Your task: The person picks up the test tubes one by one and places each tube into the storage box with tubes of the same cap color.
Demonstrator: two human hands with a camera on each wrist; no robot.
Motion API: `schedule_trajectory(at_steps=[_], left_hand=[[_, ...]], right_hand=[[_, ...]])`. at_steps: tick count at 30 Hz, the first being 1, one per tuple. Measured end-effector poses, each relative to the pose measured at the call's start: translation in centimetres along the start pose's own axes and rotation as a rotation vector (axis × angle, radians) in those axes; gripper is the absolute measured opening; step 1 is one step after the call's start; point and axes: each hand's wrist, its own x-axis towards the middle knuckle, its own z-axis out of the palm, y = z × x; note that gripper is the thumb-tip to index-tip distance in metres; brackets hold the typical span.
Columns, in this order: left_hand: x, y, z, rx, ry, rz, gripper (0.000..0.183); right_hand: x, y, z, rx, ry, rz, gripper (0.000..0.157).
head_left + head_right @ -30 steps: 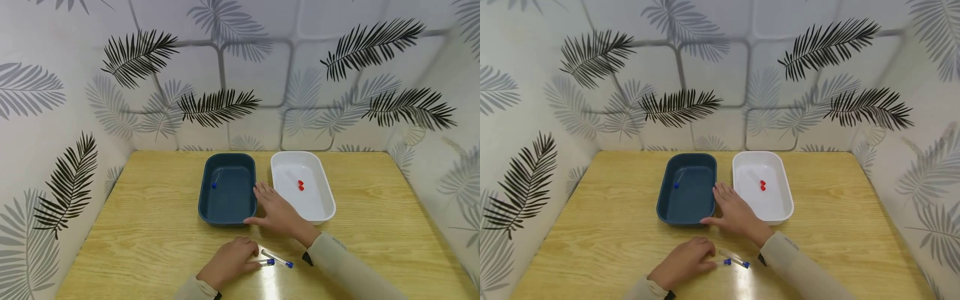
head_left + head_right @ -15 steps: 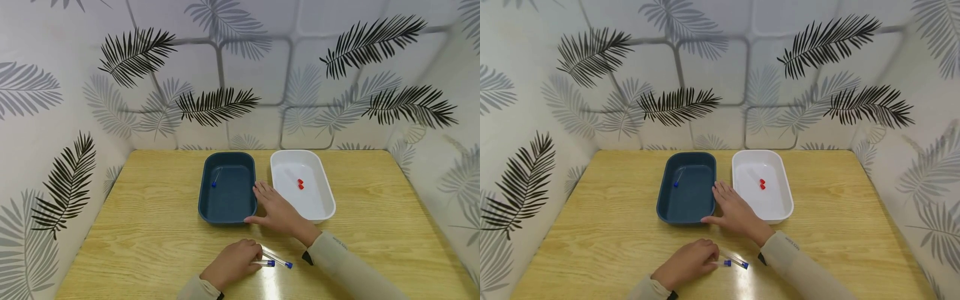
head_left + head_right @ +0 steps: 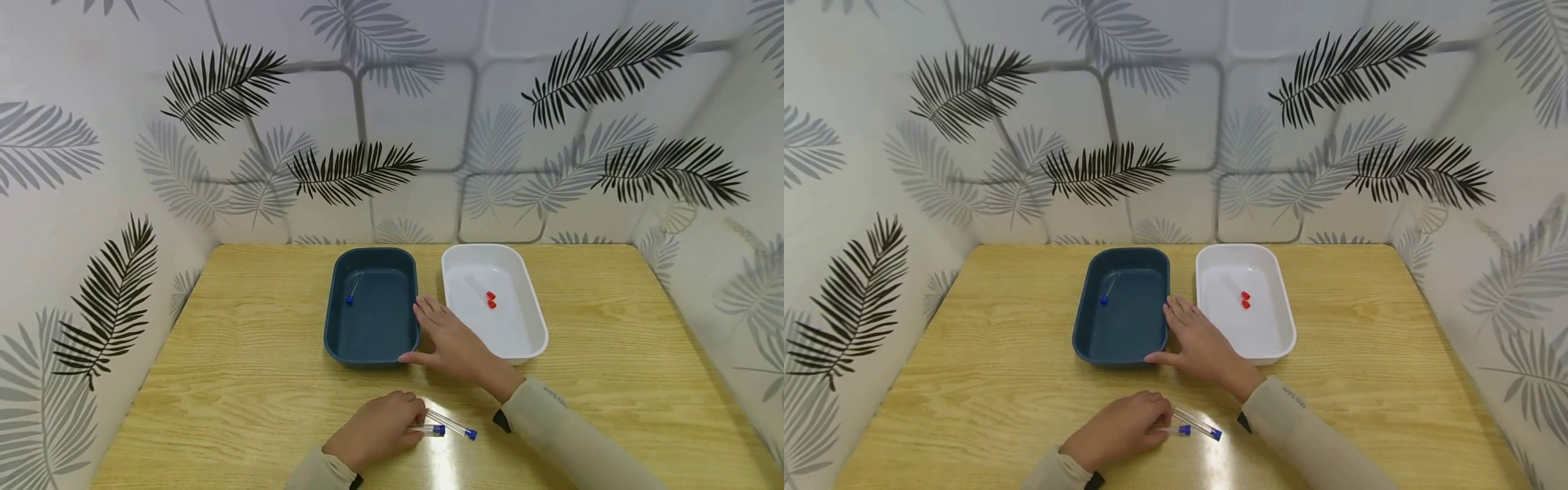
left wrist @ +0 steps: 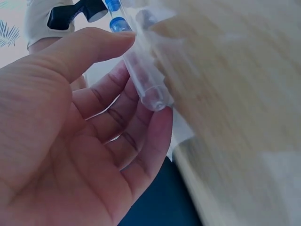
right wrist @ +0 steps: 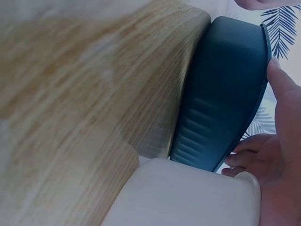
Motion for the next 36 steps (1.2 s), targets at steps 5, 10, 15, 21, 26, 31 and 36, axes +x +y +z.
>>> schedule_trajectory(at_steps=[5, 10, 15, 21, 26, 31, 36], left_hand=[[-0.2, -0.7, -0.4, -0.073, -0.036, -0.002, 0.007], [-0.4, -1.4, -1.5, -0.210, -0.052, 0.002, 0.004], [-0.8, -1.5, -3.4, -0.312, -0.042, 0.005, 0.006], [-0.9, -2.1, -5.3, -0.408, 0.028, 0.044, 0.009], [-1.0, -2.9, -6.8, -0.497, 0.113, 0.039, 0.009], [-1.2, -3.8, -8.1, -0.550, 0.258, 0.012, 0.012], [-0.9, -5.0, -8.9, -0.594, 0.391, -0.037, 0.015]], right_hand=[[0.0, 0.1, 0.1, 0.003, 0.005, 0.008, 0.103], [0.0, 0.1, 0.1, 0.012, 0.013, 0.014, 0.102], [0.0, 0.1, 0.1, 0.026, 0.022, 0.019, 0.098], [0.1, 0.2, 0.1, 0.020, 0.016, 0.025, 0.099], [0.1, 0.4, 0.2, 0.005, 0.020, -0.007, 0.098], [0.1, 0.5, 0.3, -0.004, 0.027, -0.026, 0.096], [0.0, 0.4, 0.4, 0.011, 0.018, 0.006, 0.101]])
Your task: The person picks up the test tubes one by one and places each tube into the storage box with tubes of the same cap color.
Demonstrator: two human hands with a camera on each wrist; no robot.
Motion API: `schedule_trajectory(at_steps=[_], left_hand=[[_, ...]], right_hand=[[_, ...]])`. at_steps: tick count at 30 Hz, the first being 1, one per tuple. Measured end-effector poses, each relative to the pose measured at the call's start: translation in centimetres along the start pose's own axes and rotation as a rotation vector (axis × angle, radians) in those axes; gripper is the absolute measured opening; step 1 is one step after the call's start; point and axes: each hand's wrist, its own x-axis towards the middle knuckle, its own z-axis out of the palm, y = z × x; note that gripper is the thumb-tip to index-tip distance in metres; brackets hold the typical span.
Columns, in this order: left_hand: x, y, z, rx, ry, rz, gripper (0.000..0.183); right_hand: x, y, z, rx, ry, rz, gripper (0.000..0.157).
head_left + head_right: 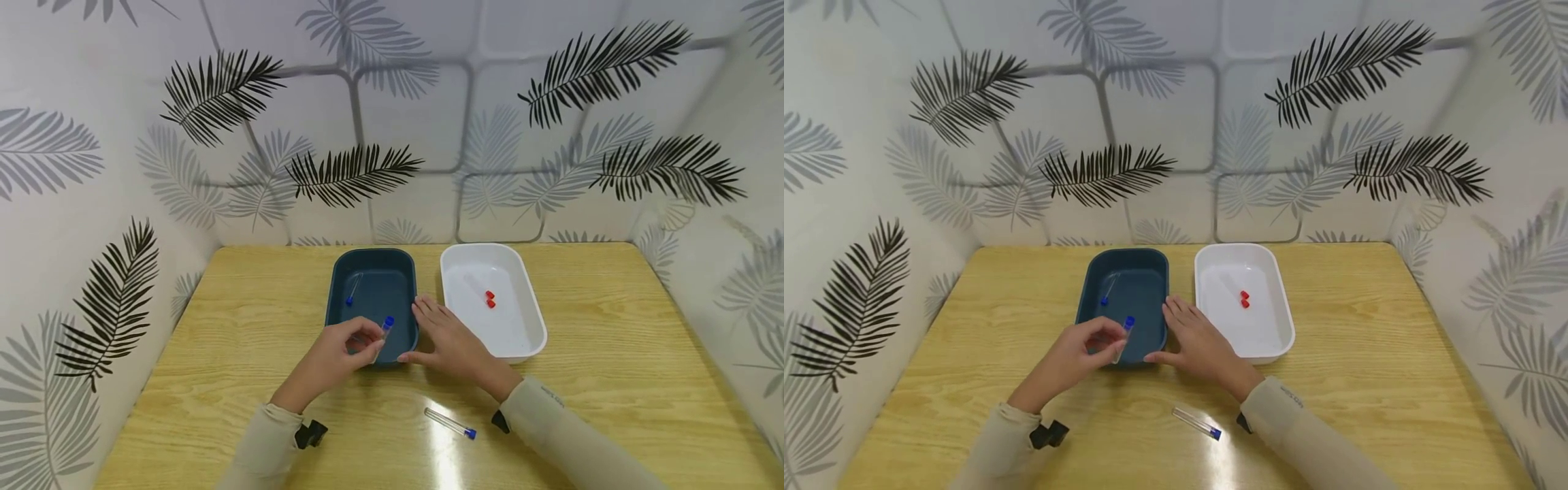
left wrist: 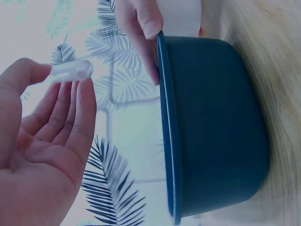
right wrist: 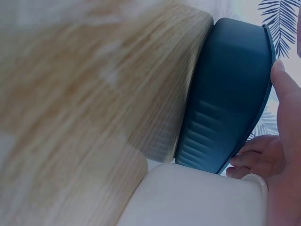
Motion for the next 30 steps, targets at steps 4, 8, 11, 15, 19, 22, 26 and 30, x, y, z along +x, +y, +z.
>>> schedule_trajectory(at_steps=[4, 8, 11, 15, 19, 22, 26, 30], left_hand=[[0.9, -0.8, -0.7, -0.118, 0.061, -0.072, 0.019], [1.8, -1.0, -1.4, -0.191, 0.101, -0.142, 0.024], [2.3, -0.2, -1.9, -0.205, 0.124, -0.162, 0.025], [3.2, -0.5, -2.2, -0.230, 0.141, -0.121, 0.024], [4.2, -1.6, -2.6, -0.253, 0.139, -0.104, 0.024], [5.1, -2.0, -3.0, -0.265, 0.132, -0.146, 0.027], [6.4, -2.7, -3.6, -0.297, 0.114, -0.226, 0.029], [7.5, -3.5, -4.2, -0.317, 0.090, -0.290, 0.029]], right_hand=[[-0.1, -0.1, 0.0, 0.008, -0.002, 0.009, 0.101], [-0.1, -0.1, -0.1, 0.018, -0.004, 0.003, 0.100], [-0.1, -0.1, -0.1, 0.015, -0.006, -0.002, 0.100], [-0.2, -0.1, -0.3, 0.013, -0.001, -0.004, 0.100], [-0.1, -0.1, -0.3, 0.023, -0.003, -0.001, 0.100], [-0.1, -0.1, -0.2, 0.022, -0.012, 0.004, 0.100], [-0.1, -0.2, -0.2, 0.017, -0.021, 0.010, 0.100], [-0.2, -0.2, -0.3, 0.026, -0.025, 0.016, 0.100]])
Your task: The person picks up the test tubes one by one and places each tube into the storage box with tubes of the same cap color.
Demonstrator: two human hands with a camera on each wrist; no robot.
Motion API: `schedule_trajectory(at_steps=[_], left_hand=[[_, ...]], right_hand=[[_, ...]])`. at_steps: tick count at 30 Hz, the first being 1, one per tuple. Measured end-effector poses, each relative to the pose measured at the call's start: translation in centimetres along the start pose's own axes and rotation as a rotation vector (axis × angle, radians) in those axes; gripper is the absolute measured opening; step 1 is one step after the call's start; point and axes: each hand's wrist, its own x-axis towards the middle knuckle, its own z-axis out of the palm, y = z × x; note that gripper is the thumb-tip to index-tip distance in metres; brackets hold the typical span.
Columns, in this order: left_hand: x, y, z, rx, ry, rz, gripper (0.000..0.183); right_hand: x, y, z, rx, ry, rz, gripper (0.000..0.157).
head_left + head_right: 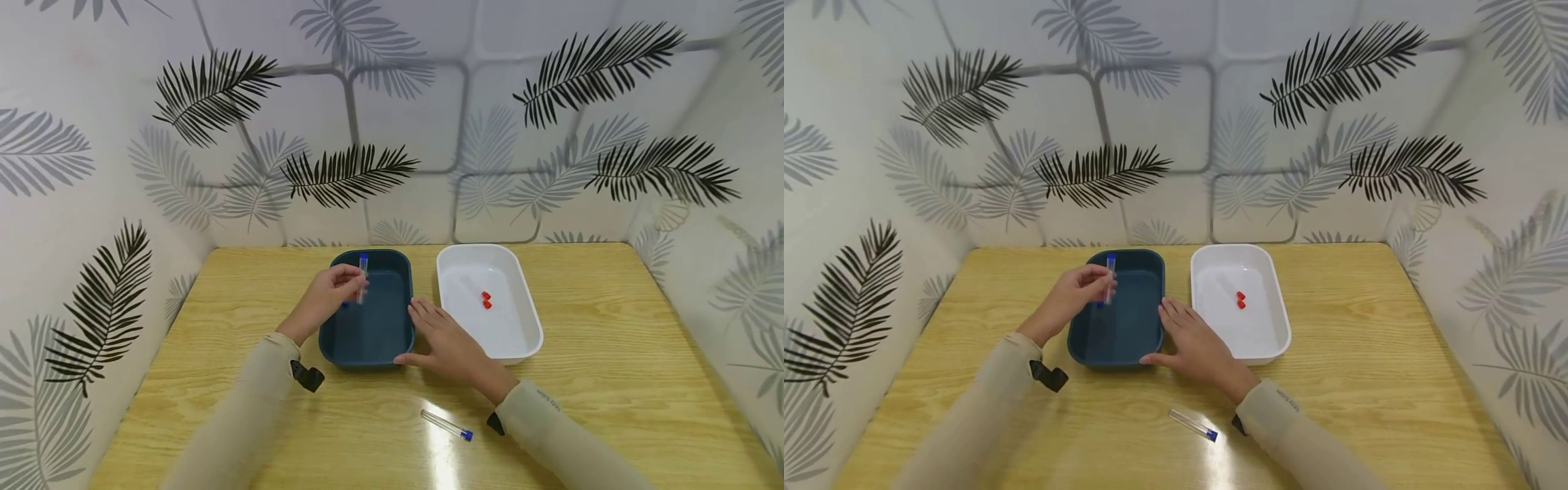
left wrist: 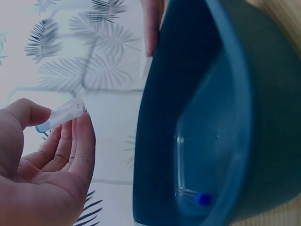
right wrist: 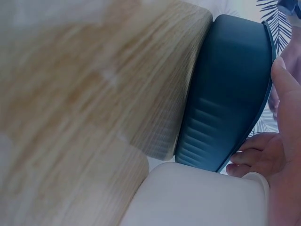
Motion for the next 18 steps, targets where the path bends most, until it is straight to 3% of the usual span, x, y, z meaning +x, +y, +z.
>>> schedule_trajectory(at_steps=[10, 18], left_hand=[[3.6, 0.1, -0.1, 0.033, 0.011, -0.048, 0.029], [5.8, -1.4, 0.9, 0.042, 0.009, -0.046, 0.036]], right_hand=[[0.0, 0.2, -0.1, -0.014, 0.016, -0.018, 0.100], [-0.1, 0.2, 0.0, -0.017, 0.002, -0.016, 0.099]])
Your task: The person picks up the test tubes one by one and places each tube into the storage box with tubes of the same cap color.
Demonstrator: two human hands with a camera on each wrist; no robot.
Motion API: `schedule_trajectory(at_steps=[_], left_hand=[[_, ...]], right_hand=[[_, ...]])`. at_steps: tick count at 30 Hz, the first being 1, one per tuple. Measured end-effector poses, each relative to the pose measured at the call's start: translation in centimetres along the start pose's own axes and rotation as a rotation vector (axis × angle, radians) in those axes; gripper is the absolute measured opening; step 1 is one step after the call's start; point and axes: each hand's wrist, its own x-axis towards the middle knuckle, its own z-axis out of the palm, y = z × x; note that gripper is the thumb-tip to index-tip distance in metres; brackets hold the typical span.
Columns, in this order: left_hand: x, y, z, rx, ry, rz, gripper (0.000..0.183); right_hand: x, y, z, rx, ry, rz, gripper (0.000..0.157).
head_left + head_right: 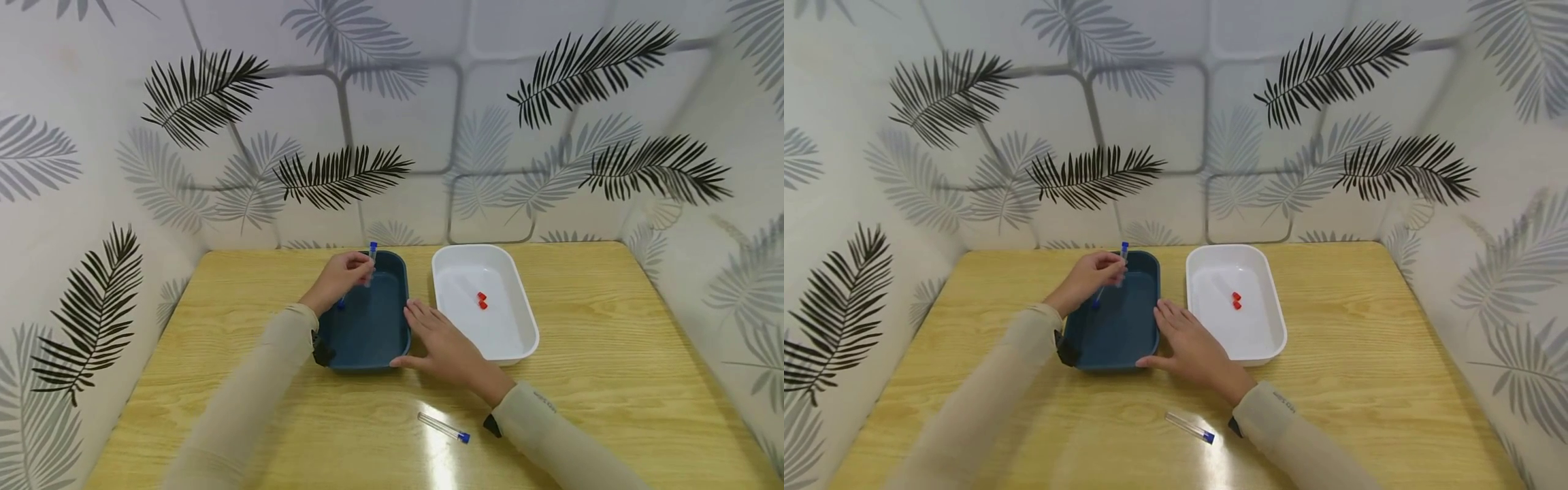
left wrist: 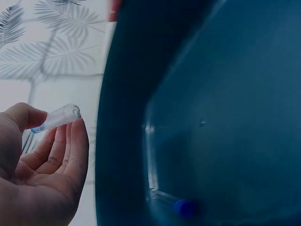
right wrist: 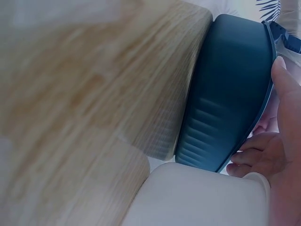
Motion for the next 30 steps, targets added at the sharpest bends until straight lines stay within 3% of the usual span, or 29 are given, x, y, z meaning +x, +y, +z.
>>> schedule_trajectory(at_steps=[5, 14, 18, 30], left_hand=[[0.6, -0.9, 0.6, 0.053, 0.024, -0.004, 0.034], [1.4, -3.0, 0.7, 0.030, 0.000, -0.123, 0.034], [1.4, -4.1, 0.7, 0.057, 0.006, -0.145, 0.034], [1.9, -4.5, 0.9, 0.118, 0.009, -0.158, 0.031]], right_hand=[[0.1, 0.0, 0.1, -0.021, 0.003, 0.002, 0.099], [0.1, 0.0, 0.2, -0.018, -0.005, 0.007, 0.099], [0.1, -0.1, 0.3, -0.017, -0.009, -0.004, 0.100], [0.0, 0.0, 0.2, -0.033, 0.008, -0.005, 0.098]])
